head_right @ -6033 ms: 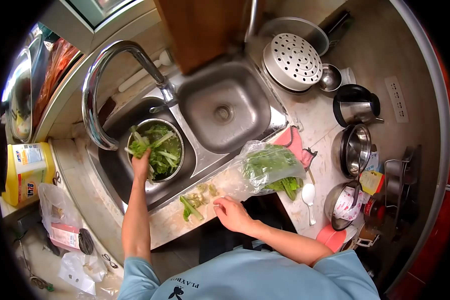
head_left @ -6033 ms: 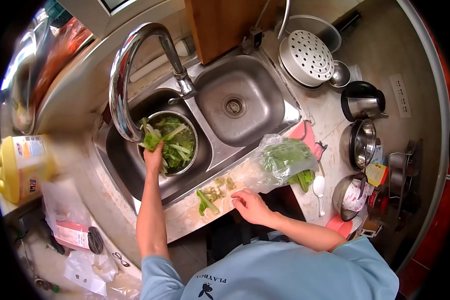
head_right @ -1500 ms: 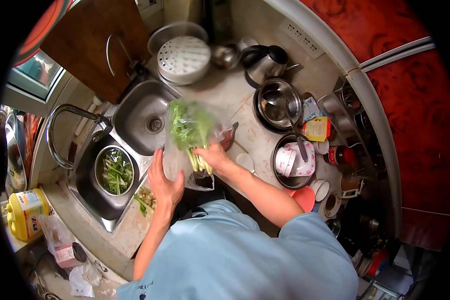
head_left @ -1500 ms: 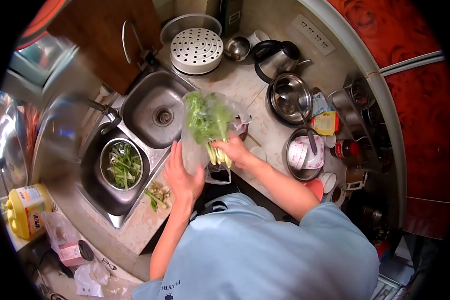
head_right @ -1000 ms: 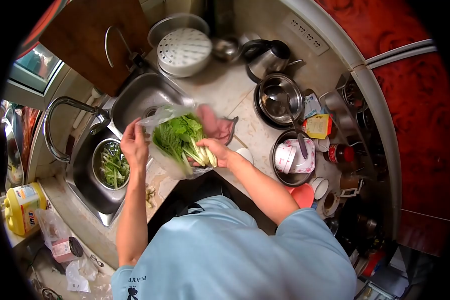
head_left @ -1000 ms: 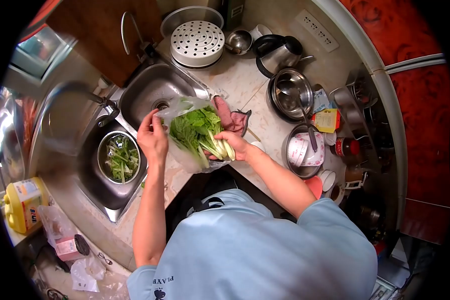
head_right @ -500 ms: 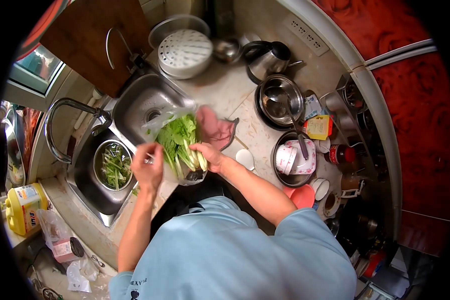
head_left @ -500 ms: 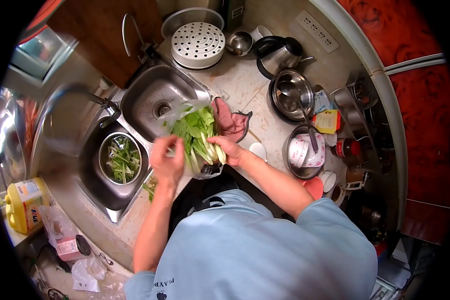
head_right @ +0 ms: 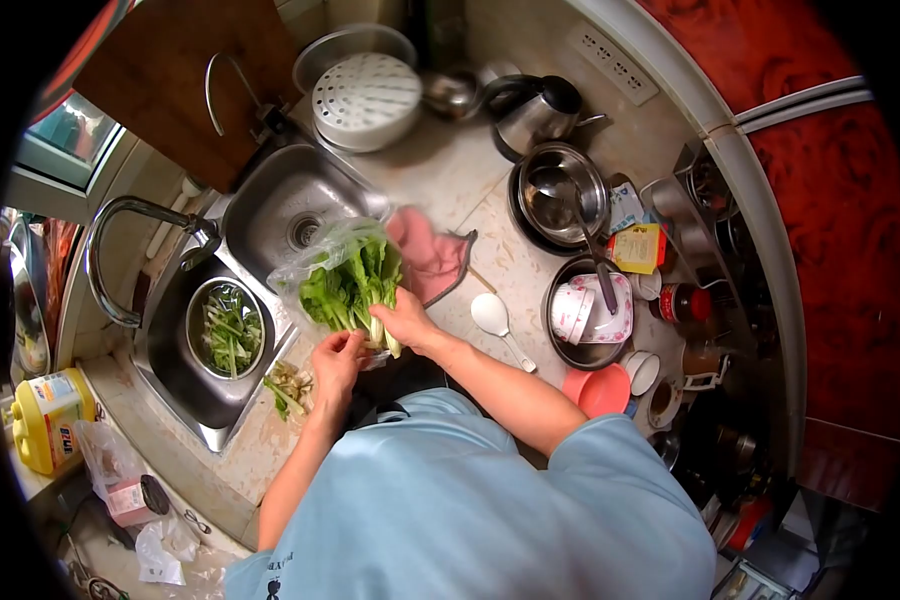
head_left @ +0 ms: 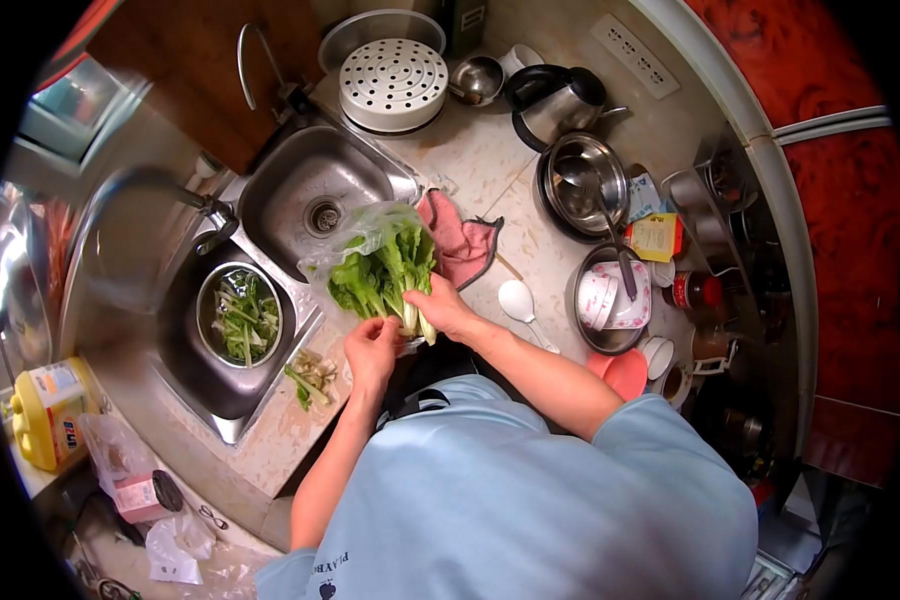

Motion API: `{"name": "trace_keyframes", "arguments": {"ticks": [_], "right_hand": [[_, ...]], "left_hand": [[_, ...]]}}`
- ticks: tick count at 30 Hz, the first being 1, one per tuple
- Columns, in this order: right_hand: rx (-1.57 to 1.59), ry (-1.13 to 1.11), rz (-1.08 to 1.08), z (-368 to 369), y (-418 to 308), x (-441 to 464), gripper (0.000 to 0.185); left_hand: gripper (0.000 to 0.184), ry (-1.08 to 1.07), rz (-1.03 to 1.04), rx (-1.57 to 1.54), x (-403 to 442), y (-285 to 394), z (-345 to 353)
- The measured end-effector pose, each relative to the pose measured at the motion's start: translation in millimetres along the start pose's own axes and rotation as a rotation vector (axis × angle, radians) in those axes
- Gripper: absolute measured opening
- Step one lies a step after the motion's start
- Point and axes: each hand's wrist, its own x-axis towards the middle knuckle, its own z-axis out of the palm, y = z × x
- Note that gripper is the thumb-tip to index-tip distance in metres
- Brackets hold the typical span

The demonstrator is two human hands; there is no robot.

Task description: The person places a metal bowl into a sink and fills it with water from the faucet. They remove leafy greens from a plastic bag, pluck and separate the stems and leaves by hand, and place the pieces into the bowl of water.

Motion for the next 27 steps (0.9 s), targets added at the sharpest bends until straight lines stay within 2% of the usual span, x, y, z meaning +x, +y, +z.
{"name": "trace_keyframes", "arguments": {"ticks": [5, 9, 11, 13, 15, 17, 19, 20, 22, 26, 27], "right_hand": [[-0.253, 0.158, -0.05, 6.4, -10.3, -6.0, 0.034], [-0.295, 0.166, -0.036, 7.6, -7.5, -5.2, 0.035], [-0.372, 0.335, 0.017, 3.6, 16.3, 5.7, 0.036], [-0.256, 0.287, -0.018, 0.7, 7.5, 1.4, 0.037], [-0.147, 0.09, 0.022, 3.6, -20.5, -15.6, 0.041], [-0.079, -0.016, -0.047, 4.3, -5.8, -8.7, 0.049], [-0.29, 0.002, 0.022, 2.7, -15.8, -11.2, 0.052], [-0.289, 0.0, 0.022, 2.0, -11.5, -10.8, 0.052], [-0.461, 0.031, -0.18, 0.3, -1.9, -13.2, 0.055], [-0.668, 0.081, -0.153, -0.8, 3.3, -22.3, 0.053], [-0.756, 0.151, -0.224, -0.2, -0.7, -25.3, 0.051]], "left_hand": [[0.023, -0.059, 0.006, -0.201, -5.8, -4.6, -14.0], [0.028, -0.016, 0.047, -0.266, -8.8, -11.0, -20.7], [0.025, -0.011, 0.057, -0.248, -11.8, -4.8, -22.8], [0.023, -0.001, 0.07, -0.234, -10.8, -5.7, -26.4], [0.021, -0.07, 0.181, 0.09, -13.5, -9.5, -27.7], [0.02, 0.006, 0.221, 0.168, -23.5, -5.9, -20.1], [0.021, 0.076, 0.24, 0.323, -30.5, -0.1, -18.2], [0.021, 0.108, 0.238, 0.348, -30.5, 0.2, -17.6], [0.021, 0.129, 0.247, 0.396, -31.7, 1.3, -17.6], [0.022, 0.173, 0.285, 0.528, -29.4, -4.8, -21.2], [0.022, 0.176, 0.284, 0.527, -30.6, -3.2, -21.8]]}}
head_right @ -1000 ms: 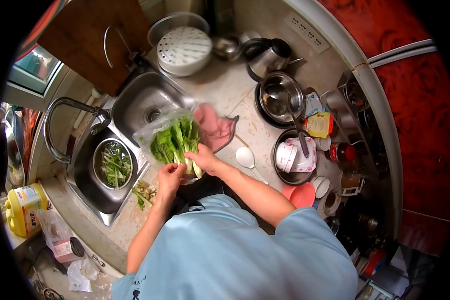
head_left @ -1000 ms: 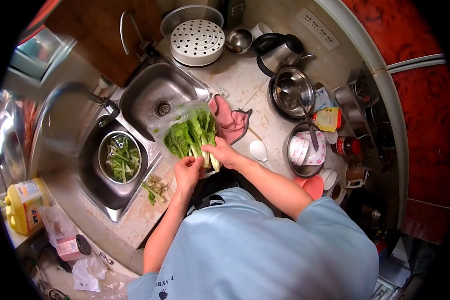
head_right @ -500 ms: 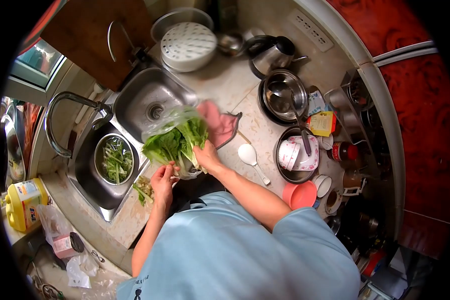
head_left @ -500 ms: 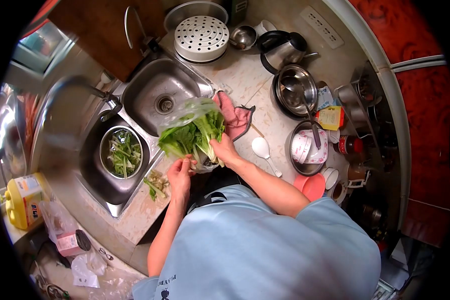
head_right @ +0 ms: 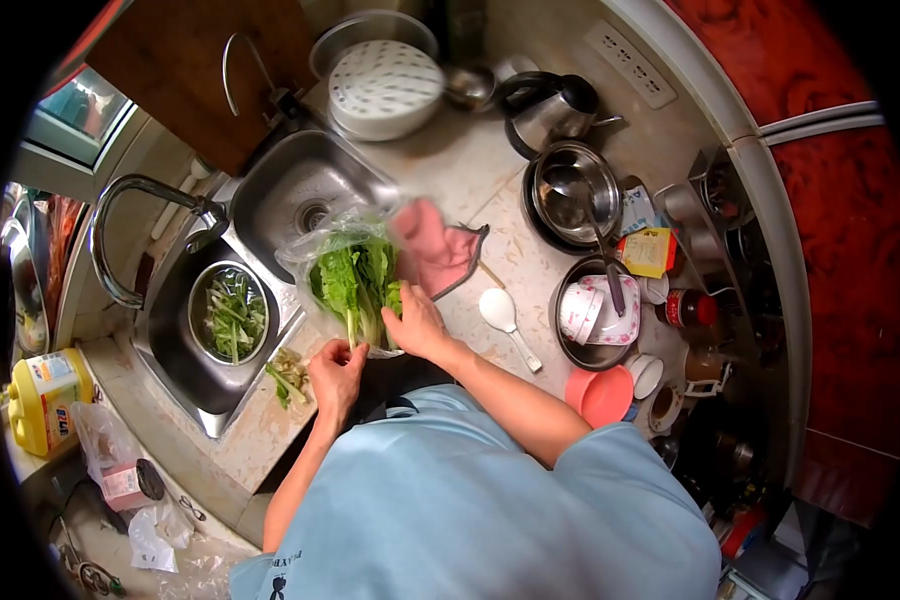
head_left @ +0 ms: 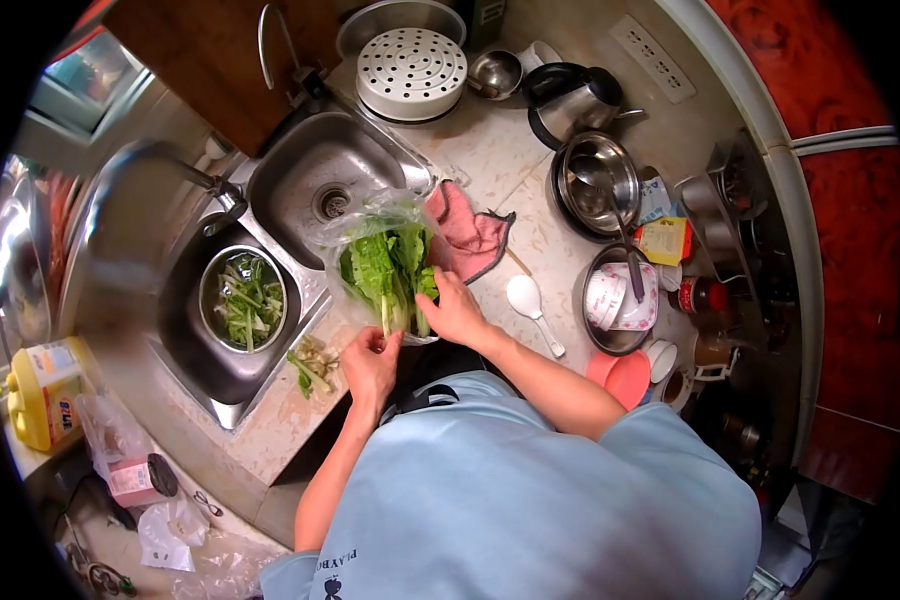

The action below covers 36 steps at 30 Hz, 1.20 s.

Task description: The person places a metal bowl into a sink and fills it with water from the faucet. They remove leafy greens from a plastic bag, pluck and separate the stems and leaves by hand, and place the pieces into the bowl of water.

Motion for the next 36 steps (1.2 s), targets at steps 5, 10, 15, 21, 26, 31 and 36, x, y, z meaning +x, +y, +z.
{"name": "trace_keyframes", "arguments": {"ticks": [5, 10, 15, 21, 26, 31, 36], "right_hand": [[-0.161, 0.226, -0.277, -29.1, -31.5, -2.0, 0.037], [-0.058, -0.06, -0.858, -39.2, -58.2, 17.5, 0.037], [-0.384, -0.355, -1.129, -41.4, -67.8, 55.7, 0.023], [-0.445, -0.439, -1.202, -34.0, -67.8, 64.9, 0.009], [-0.448, -0.41, -1.158, -23.0, -65.2, 59.3, 0.006], [-0.477, -0.287, -1.081, -22.8, -63.1, 58.7, 0.004], [-0.311, -0.113, -0.923, -43.5, -58.9, 68.3, 0.012]], "left_hand": [[0.022, 0.08, 0.024, 0.039, -7.1, 7.9, -8.2], [0.023, 0.105, 0.085, 0.027, -14.0, 6.0, -16.5], [0.02, 0.156, 0.147, 0.096, -19.9, 6.9, -23.9], [0.014, 0.215, 0.312, 0.209, -16.0, 4.3, -32.8], [0.02, 0.144, 0.198, 0.124, -2.4, -10.6, -35.7], [0.02, 0.073, 0.136, 0.083, -1.5, -4.9, -40.0], [0.024, -0.149, -0.201, -0.289, -4.5, -15.5, -46.5]]}}
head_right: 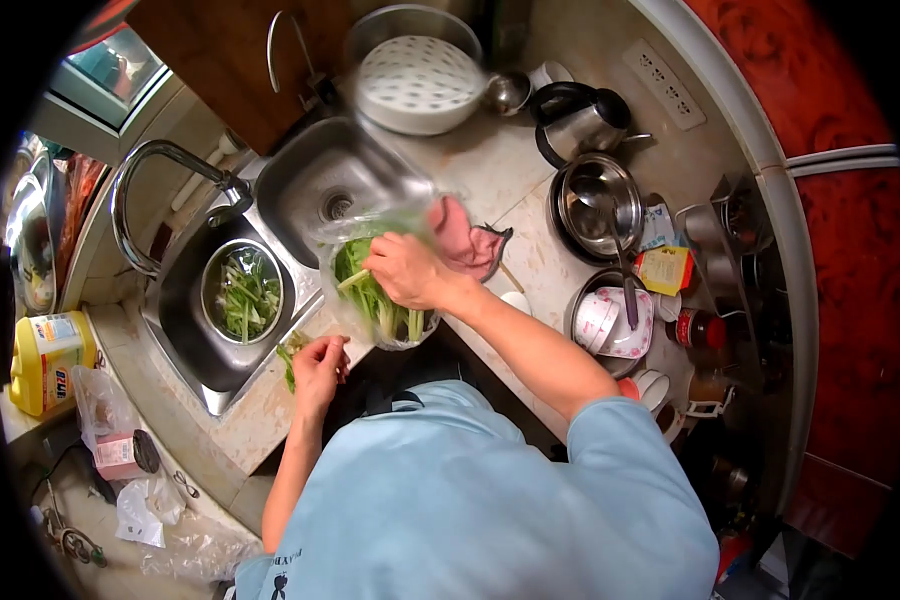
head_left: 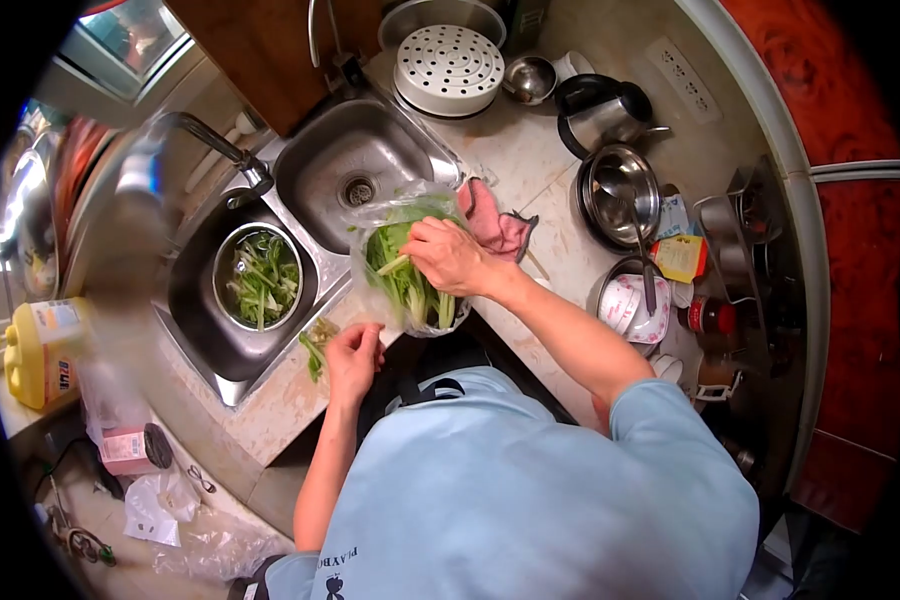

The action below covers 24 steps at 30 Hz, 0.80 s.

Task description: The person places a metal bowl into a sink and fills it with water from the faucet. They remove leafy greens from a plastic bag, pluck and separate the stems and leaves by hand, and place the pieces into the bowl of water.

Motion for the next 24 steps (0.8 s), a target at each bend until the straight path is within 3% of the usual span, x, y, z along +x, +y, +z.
{"name": "trace_keyframes", "arguments": {"ticks": [2, 3, 8, 10, 14, 16, 18, 24], "right_hand": [[0.091, -0.097, -0.022, -5.6, -5.4, 2.0, 0.012], [0.201, 0.008, -0.049, -1.0, -7.2, 3.2, 0.008], [0.444, -0.031, 0.014, -1.0, -12.6, 4.0, 0.013], [0.479, -0.083, 0.023, -7.5, -12.5, 7.7, 0.015], [0.499, -0.087, -0.001, -16.1, -18.7, 18.3, 0.014], [0.511, -0.084, -0.001, -19.1, -25.2, 22.9, 0.014], [0.478, -0.091, -0.088, -19.1, -35.7, 26.6, 0.012], [0.377, -0.008, -0.222, -9.4, -53.0, 29.9, 0.009]], "left_hand": [[0.025, -0.051, -0.006, -0.406, 4.5, 7.8, -1.3], [0.03, -0.101, -0.043, -0.537, 7.6, 13.5, -5.3], [0.04, -0.176, 0.033, -0.738, 7.6, 35.7, -4.2], [0.045, -0.322, 0.065, -1.051, 5.1, 48.3, -3.1], [0.054, -0.285, 0.094, -1.154, 1.9, 59.2, -2.0], [0.049, -0.314, 0.129, -1.199, -1.4, 62.3, -0.9], [0.046, -0.162, 0.271, -0.874, -1.0, 60.3, 4.4], [0.02, -0.057, 0.143, -1.078, 8.5, 43.6, 6.6]]}}
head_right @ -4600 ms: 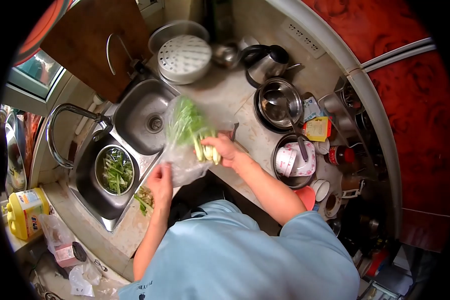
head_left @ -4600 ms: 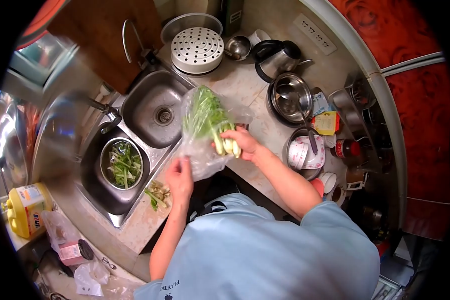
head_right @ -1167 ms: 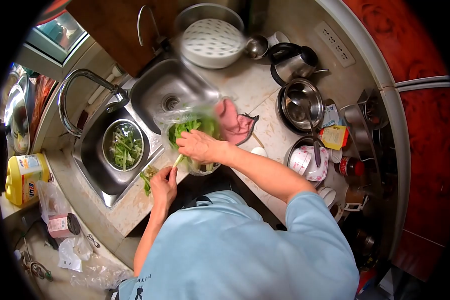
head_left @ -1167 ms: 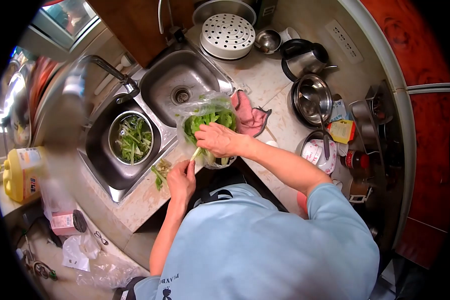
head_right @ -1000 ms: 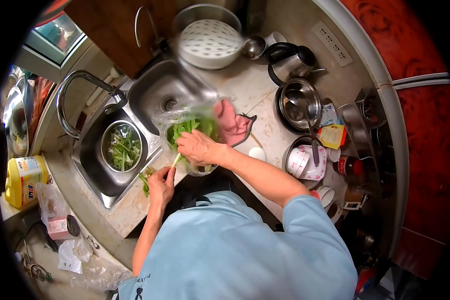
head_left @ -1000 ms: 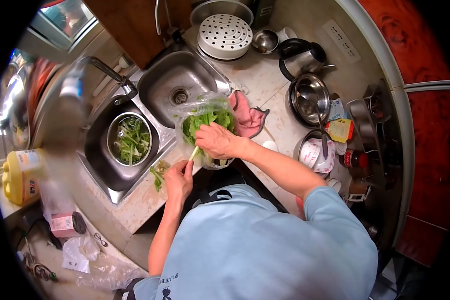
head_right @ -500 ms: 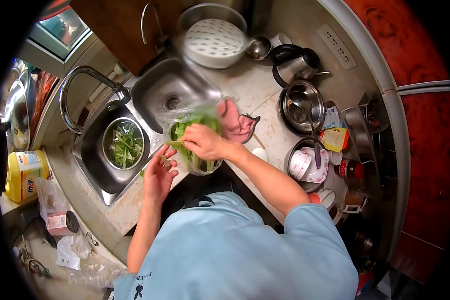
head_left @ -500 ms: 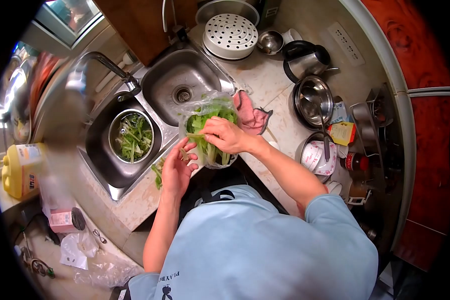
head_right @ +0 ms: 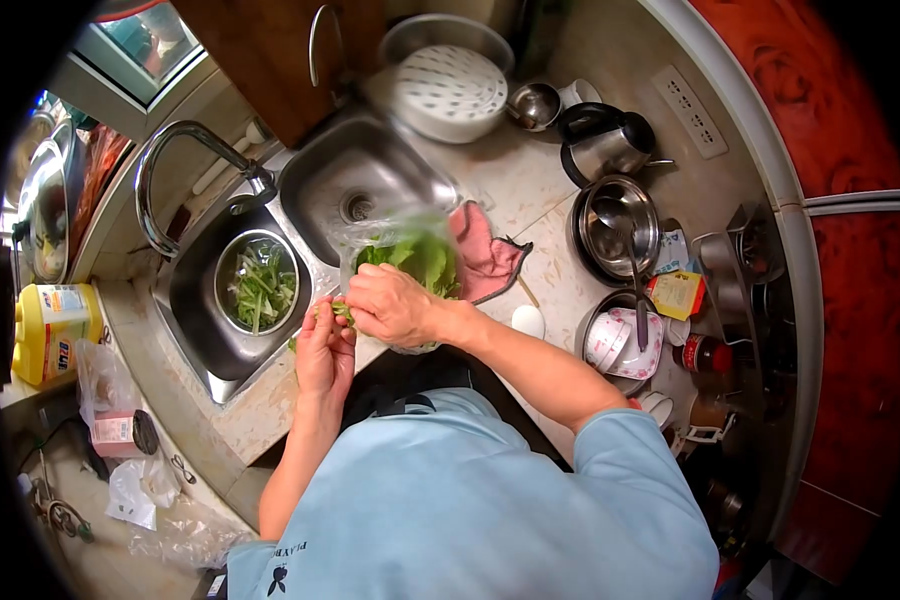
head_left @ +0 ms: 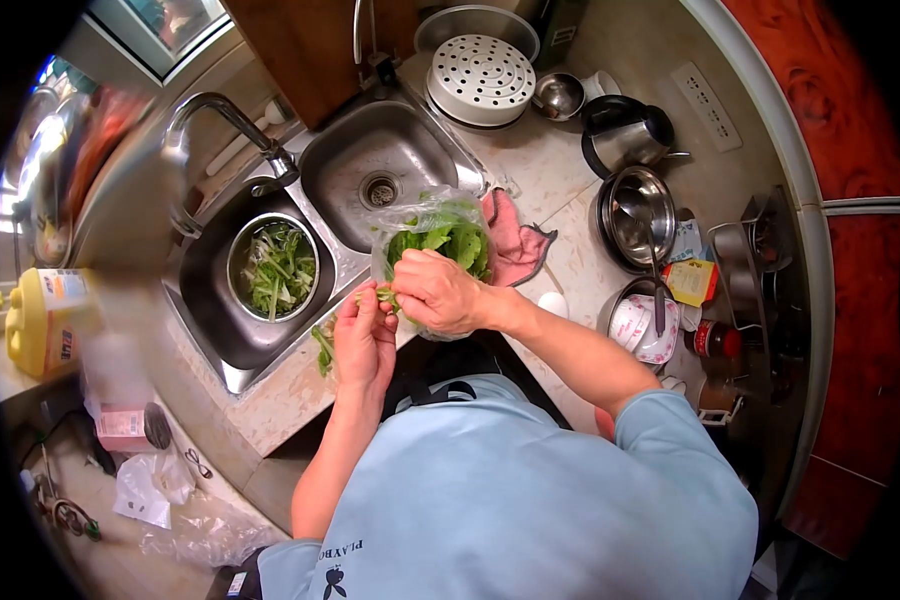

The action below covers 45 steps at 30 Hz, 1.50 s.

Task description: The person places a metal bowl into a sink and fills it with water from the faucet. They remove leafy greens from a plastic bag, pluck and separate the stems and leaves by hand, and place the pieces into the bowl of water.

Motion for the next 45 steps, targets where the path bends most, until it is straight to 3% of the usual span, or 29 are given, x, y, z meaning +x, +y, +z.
{"name": "trace_keyframes", "arguments": {"ticks": [2, 3, 5, 6, 8, 10, 11, 12, 14, 17, 18, 20, 22, 24, 27, 28, 29, 32, 34, 35, 36, 38, 40, 42, 43, 45], "right_hand": [[0.119, 0.165, 0.098, 2.6, -1.9, 0.2, 0.009], [0.119, 0.164, 0.098, 3.1, -3.4, -1.2, 0.009], [0.343, 0.393, 0.413, 0.2, -2.7, -4.8, 0.011], [0.339, 0.395, 0.416, -1.8, -1.1, -7.4, 0.011], [0.666, 0.468, 0.626, -6.2, 5.4, -14.0, 0.016], [0.747, 0.476, 0.685, -2.6, 19.4, -27.9, 0.017], [1.035, 0.598, 0.737, -5.5, 16.6, -30.3, 0.018], [1.324, 0.718, 0.778, -8.6, 14.3, -33.0, 0.02], [1.371, 0.759, 0.79, -11.3, 18.2, -43.1, 0.025], [1.636, 0.805, 0.872, -8.2, 22.8, -64.1, 0.028], [1.632, 0.81, 0.876, -8.2, 19.5, -67.4, 0.028], [1.593, 0.885, 0.886, -6.9, 7.8, -71.1, 0.026], [1.518, 0.884, 0.805, -6.9, -10.4, -70.7, 0.019], [0.46, 0.376, 0.358, -8.5, -22.0, -73.6, 0.014], [0.102, 0.105, 0.159, -16.7, -40.1, -62.5, 0.015], [0.098, 0.109, 0.164, -15.4, -42.1, -64.0, 0.015], [0.076, 0.124, 0.162, -14.9, -43.3, -65.0, 0.015], [0.029, 0.183, 0.168, -12.2, -39.6, -71.1, 0.017], [-0.045, 0.379, 0.425, -2.9, -31.1, -80.2, 0.023], [0.018, 0.388, 0.629, 5.1, -29.2, -83.8, 0.028], [0.013, 0.393, 0.638, 6.8, -31.4, -78.2, 0.028], [0.192, 0.305, 0.868, 6.1, -33.2, -61.5, 0.03], [0.276, 0.402, 0.857, 24.2, 2.2, -66.3, 0.026], [0.038, 0.414, 1.007, 23.0, 29.5, -69.3, 0.019], [0.037, 0.415, 1.006, 21.3, 38.1, -69.6, 0.019], [-0.159, 0.442, 0.995, 20.8, 47.1, -72.7, 0.016]], "left_hand": [[0.018, 0.034, -0.002, -0.302, 0.9, 0.5, 0.7], [0.017, 0.076, 0.036, -0.318, 5.3, 5.0, -4.7], [0.015, 0.193, 0.076, -0.198, 16.3, 19.6, -19.8], [0.017, 0.264, 0.06, -0.129, 26.1, 25.1, -37.0], [0.025, 0.195, 0.114, -0.051, 51.0, 42.3, -86.7], [0.043, 0.343, 0.081, -0.07, 69.2, 68.5, -103.3], [0.058, 0.406, 0.063, 0.004, 75.1, 75.7, -109.7], [0.058, 0.402, 0.061, 0.001, 76.3, 73.4, -114.6], [0.066, 0.598, 0.023, 0.261, 78.5, 61.3, -122.2], [0.042, 0.4, 0.091, 0.408, 53.6, 27.6, -91.1], [0.036, 0.323, 0.104, 0.452, 44.5, 15.9, -77.4], [0.037, 0.125, -0.06, 0.543, 29.3, -6.9, -63.5], [0.055, -0.038, -0.483, 0.392, 4.0, -5.0, -19.1], [0.065, -0.146, -0.671, 0.108, -1.6, -10.2, -4.6], [0.055, -0.179, -0.553, -0.033, -2.0, -13.7, 4.2], [0.05, -0.187, -0.479, -0.097, -0.9, -16.7, 5.1], [0.034, -0.176, -0.395, 0.049, 1.4, -20.1, -2.4], [0.028, -0.086, -0.303, 0.179, 11.5, -32.0, -19.0], [0.025, -0.053, -0.275, 0.147, 10.5, -29.8, -12.9], [0.026, -0.065, -0.26, 0.205, 10.0, -29.7, -10.7], [0.027, -0.079, -0.244, 0.261, 10.7, -29.8, -8.2], [0.028, -0.082, -0.256, 0.29, 17.8, -28.5, 0.3], [0.033, -0.034, -0.176, 0.403, 29.3, -29.0, 0.5], [0.029, 0.139, -0.016, 0.54, 38.6, -29.7, -4.5], [0.029, 0.138, -0.015, 0.54, 42.2, -33.8, -16.3], [0.025, 0.124, 0.127, 0.857, 40.3, -44.7, -39.2]]}}
